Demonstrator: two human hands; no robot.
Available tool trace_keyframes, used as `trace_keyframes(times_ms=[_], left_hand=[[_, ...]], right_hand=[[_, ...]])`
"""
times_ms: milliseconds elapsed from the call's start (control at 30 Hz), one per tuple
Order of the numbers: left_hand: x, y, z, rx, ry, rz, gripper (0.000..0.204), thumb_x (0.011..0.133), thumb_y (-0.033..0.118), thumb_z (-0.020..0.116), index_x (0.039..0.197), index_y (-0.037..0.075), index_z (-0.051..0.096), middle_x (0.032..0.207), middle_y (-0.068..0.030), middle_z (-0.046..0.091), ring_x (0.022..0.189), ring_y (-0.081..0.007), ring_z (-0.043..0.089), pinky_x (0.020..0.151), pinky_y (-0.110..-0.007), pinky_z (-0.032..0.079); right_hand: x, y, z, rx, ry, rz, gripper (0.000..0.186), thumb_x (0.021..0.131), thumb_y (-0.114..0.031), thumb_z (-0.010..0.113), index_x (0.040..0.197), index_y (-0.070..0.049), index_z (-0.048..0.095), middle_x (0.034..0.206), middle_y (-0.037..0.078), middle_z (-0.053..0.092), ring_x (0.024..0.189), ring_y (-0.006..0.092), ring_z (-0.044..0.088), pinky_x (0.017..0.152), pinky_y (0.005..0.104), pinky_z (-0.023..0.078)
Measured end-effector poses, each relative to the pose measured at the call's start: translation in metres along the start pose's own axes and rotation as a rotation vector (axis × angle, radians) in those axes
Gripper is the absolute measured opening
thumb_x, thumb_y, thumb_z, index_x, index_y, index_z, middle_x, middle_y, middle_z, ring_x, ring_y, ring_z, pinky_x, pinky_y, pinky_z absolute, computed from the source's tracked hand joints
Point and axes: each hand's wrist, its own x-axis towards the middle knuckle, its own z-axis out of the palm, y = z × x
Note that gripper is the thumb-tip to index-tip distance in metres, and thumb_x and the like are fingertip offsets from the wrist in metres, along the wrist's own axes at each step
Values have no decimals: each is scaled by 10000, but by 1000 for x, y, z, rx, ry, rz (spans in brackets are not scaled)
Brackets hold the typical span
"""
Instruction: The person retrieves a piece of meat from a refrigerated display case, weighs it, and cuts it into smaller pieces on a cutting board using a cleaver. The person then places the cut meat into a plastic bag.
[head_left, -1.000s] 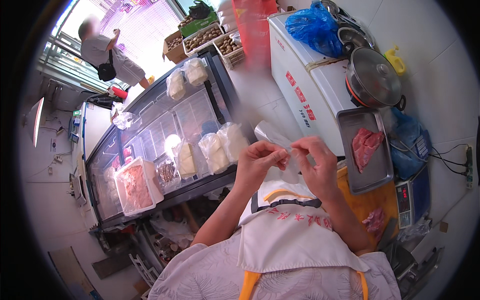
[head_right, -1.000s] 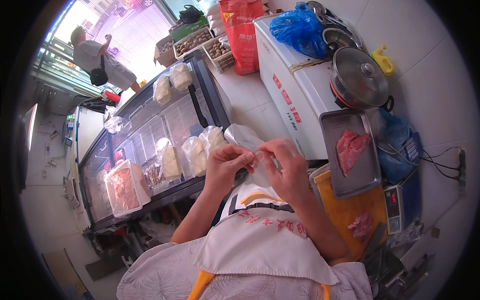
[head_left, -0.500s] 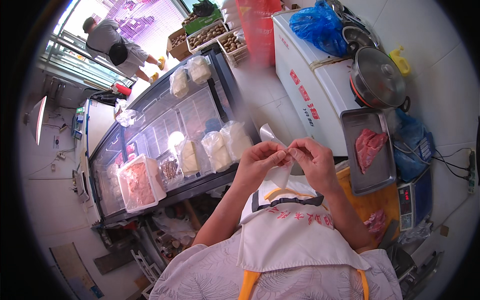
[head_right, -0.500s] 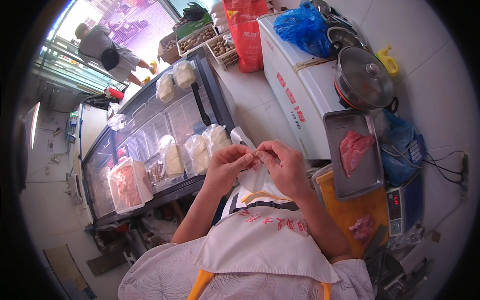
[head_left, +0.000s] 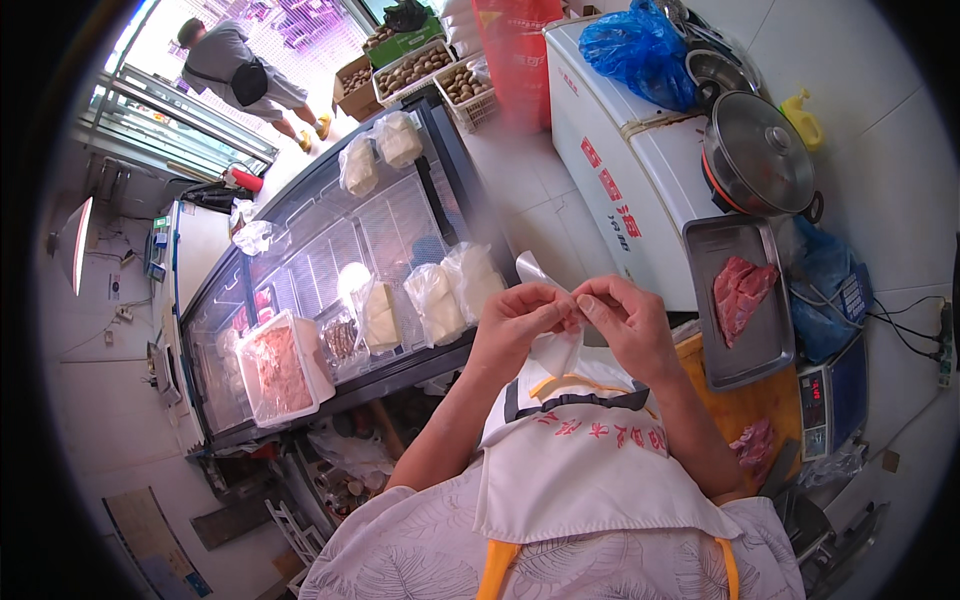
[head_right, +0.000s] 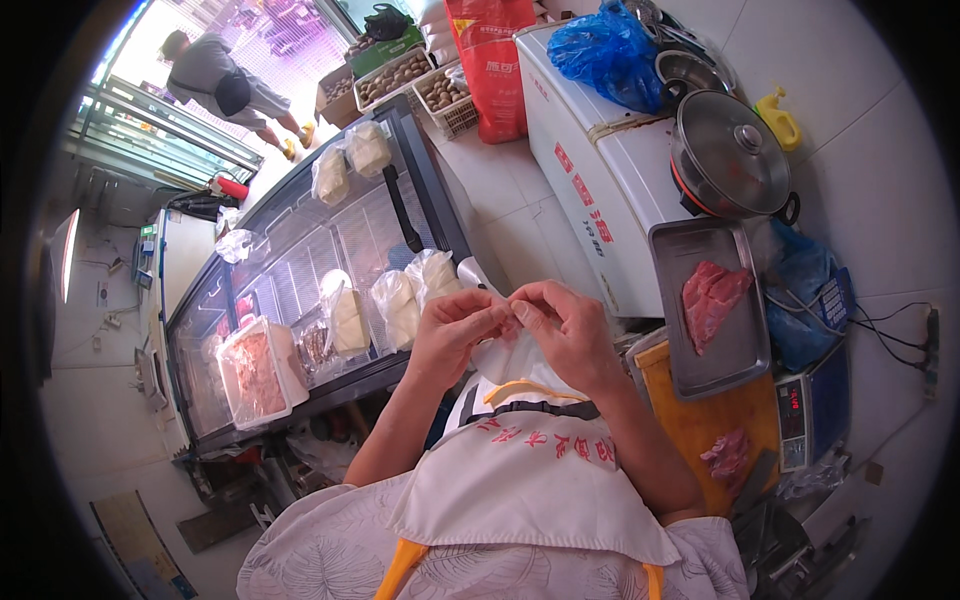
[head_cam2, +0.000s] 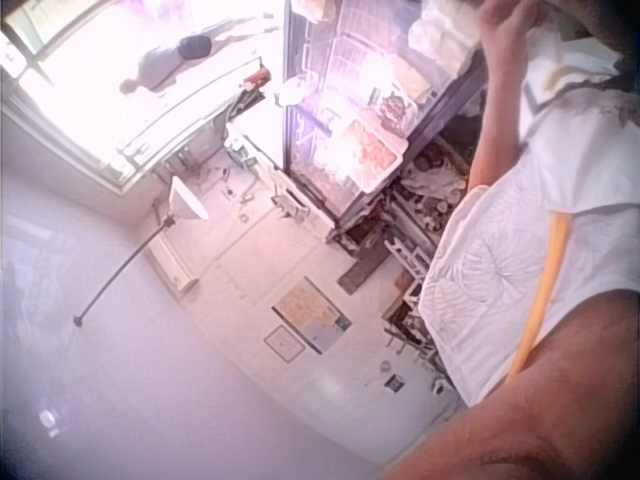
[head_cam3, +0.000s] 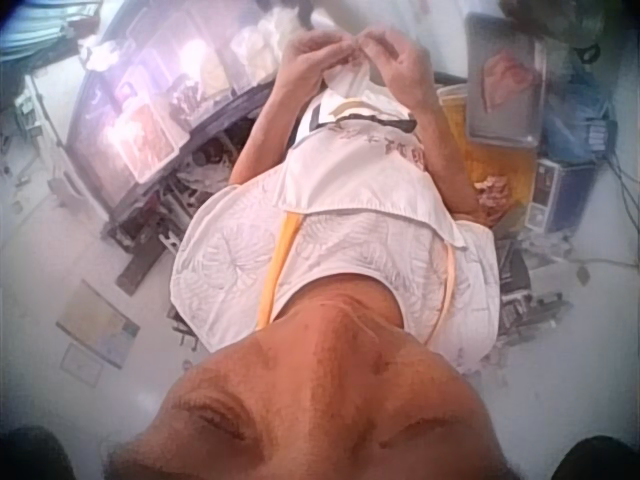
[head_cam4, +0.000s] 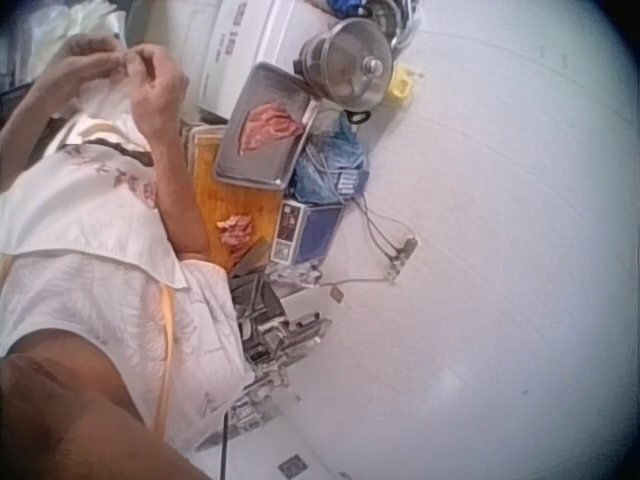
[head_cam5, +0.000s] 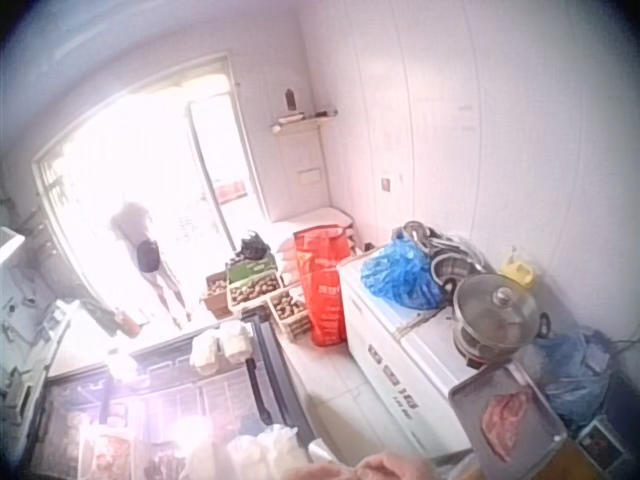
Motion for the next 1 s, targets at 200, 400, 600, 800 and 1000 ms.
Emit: trace_keyframes(times_ms=[200,400,600,800,1000], left_hand=[[2,-4,0,-18,11,27,148,983,91,741,1064,-33,751,939,-93,758,834,-159,726,767,-290,583],[2,-1,7,41,39,20,146,970,69,741,1060,-46,752,938,-106,762,831,-166,729,770,-297,591],[-3,3,13,94,32,34,153,968,49,733,1073,-62,734,960,-112,771,887,-157,741,832,-303,609],[-4,1,12,49,17,19,146,966,59,751,1057,-54,740,952,-116,773,859,-172,751,801,-305,612],[-6,-3,7,-32,-31,14,100,947,36,750,1012,-40,744,933,-115,769,851,-181,748,785,-306,603]], right_hand=[[0,2,-2,33,-15,-35,176,980,-102,741,1113,12,724,985,105,764,882,150,745,812,297,589],[-3,-2,-1,-62,45,-72,136,971,-80,734,1076,8,741,966,108,770,878,160,758,781,293,591],[-4,-3,-1,-153,99,-123,105,955,-68,732,1033,0,755,931,109,762,822,179,750,729,299,580],[-7,-5,-1,-179,108,-159,102,948,-56,719,1024,2,757,915,107,756,793,191,742,713,302,576],[-9,2,0,-207,108,-159,95,936,-53,711,1009,-8,752,912,109,756,789,193,746,700,306,582]])
